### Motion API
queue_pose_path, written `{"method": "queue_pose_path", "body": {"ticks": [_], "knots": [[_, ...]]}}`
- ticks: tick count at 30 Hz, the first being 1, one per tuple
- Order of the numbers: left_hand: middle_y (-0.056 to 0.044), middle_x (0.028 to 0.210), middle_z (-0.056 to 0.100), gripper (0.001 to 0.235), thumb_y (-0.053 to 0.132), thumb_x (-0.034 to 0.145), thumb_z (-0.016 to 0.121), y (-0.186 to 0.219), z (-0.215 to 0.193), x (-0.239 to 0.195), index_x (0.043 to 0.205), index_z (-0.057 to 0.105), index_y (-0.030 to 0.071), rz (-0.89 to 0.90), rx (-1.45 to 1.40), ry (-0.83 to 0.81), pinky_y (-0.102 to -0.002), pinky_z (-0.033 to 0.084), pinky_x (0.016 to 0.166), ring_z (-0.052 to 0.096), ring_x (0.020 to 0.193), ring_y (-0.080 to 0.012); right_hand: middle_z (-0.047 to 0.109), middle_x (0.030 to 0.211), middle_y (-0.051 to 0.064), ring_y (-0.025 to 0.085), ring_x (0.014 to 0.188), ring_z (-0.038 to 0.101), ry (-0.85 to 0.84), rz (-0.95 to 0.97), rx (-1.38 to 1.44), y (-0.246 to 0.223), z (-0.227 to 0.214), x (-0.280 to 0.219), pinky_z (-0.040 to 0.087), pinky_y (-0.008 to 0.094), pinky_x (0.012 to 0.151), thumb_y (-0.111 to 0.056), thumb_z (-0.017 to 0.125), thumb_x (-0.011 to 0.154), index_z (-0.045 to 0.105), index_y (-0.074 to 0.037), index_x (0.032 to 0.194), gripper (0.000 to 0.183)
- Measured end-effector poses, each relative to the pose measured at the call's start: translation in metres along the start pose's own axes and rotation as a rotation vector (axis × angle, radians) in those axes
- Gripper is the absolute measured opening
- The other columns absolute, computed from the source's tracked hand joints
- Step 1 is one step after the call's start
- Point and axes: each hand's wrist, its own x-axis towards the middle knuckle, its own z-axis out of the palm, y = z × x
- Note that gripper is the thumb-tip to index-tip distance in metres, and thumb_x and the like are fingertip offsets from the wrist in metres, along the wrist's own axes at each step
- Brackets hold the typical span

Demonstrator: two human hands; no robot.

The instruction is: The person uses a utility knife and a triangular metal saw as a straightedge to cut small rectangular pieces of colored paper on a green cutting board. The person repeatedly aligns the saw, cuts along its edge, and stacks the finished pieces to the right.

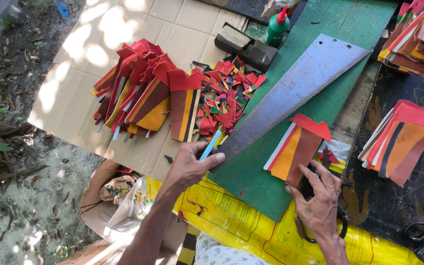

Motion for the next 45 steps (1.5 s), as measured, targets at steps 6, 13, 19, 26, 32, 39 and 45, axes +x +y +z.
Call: {"method": "queue_pose_path", "body": {"ticks": [6,13,19,26,32,39,45], "knots": [[0.004,0.069,0.058,0.029,0.025,0.093,0.075,-0.038,0.051,-0.013,0.107,0.067,0.002,-0.131,-0.227,-0.181,-0.021,0.038,0.041,0.047,0.048,-0.0030,0.058,0.141,0.011,0.034,0.127,0.046,0.016,-0.023,-0.039,-0.004,0.003,0.000,0.036,0.046,0.111,-0.025,0.089,0.066,0.069,-0.010,0.127,0.066],[0.001,0.071,0.062,0.031,0.028,0.100,0.066,-0.059,0.108,-0.057,0.113,0.061,0.001,-0.175,-0.403,-0.218,-0.020,0.044,0.042,0.055,0.048,-0.0048,0.059,0.143,0.008,0.033,0.123,0.047,0.000,-0.016,-0.055,-0.010,0.007,0.005,0.035,0.048,0.107,-0.019,0.087,0.064,0.070,-0.010,0.126,0.065],[-0.004,0.077,0.071,0.031,0.028,0.101,0.063,-0.063,0.106,-0.067,0.113,0.059,0.001,-0.171,-0.499,-0.265,-0.020,0.048,0.044,0.070,0.059,-0.0092,0.059,0.142,0.009,0.034,0.125,0.047,0.032,-0.026,-0.014,-0.012,0.017,0.018,0.034,0.049,0.107,-0.017,0.087,0.067,0.069,-0.008,0.125,0.061],[-0.008,0.074,0.072,0.031,0.025,0.100,0.066,-0.078,0.095,-0.065,0.113,0.064,-0.003,-0.166,-0.483,-0.183,-0.020,0.046,0.043,0.067,0.054,-0.0101,0.059,0.144,0.008,0.033,0.126,0.048,0.024,-0.045,0.000,-0.005,0.019,0.027,0.035,0.047,0.109,-0.015,0.089,0.063,0.068,-0.004,0.128,0.070],[-0.008,0.073,0.071,0.034,0.027,0.098,0.068,-0.089,0.091,-0.066,0.112,0.065,-0.003,-0.210,-0.463,-0.129,-0.020,0.045,0.041,0.066,0.051,-0.0104,0.060,0.143,0.008,0.032,0.128,0.048,0.004,-0.047,-0.001,-0.003,0.017,0.032,0.035,0.045,0.111,-0.013,0.089,0.063,0.068,-0.003,0.128,0.068],[-0.010,0.070,0.072,0.035,0.027,0.095,0.070,-0.101,0.090,-0.073,0.112,0.064,-0.004,-0.236,-0.418,-0.044,-0.022,0.046,0.040,0.065,0.048,-0.0123,0.060,0.142,0.009,0.033,0.127,0.047,0.021,-0.063,0.002,-0.004,0.017,0.034,0.037,0.045,0.110,-0.019,0.090,0.064,0.069,-0.003,0.125,0.067],[-0.010,0.066,0.070,0.035,0.025,0.094,0.069,-0.094,0.085,-0.070,0.110,0.065,-0.006,-0.311,-0.363,0.026,-0.024,0.045,0.037,0.063,0.044,-0.0137,0.060,0.141,0.010,0.033,0.127,0.048,-0.030,-0.079,0.020,-0.001,0.011,0.034,0.037,0.046,0.110,-0.024,0.091,0.064,0.069,-0.003,0.126,0.069]]}}
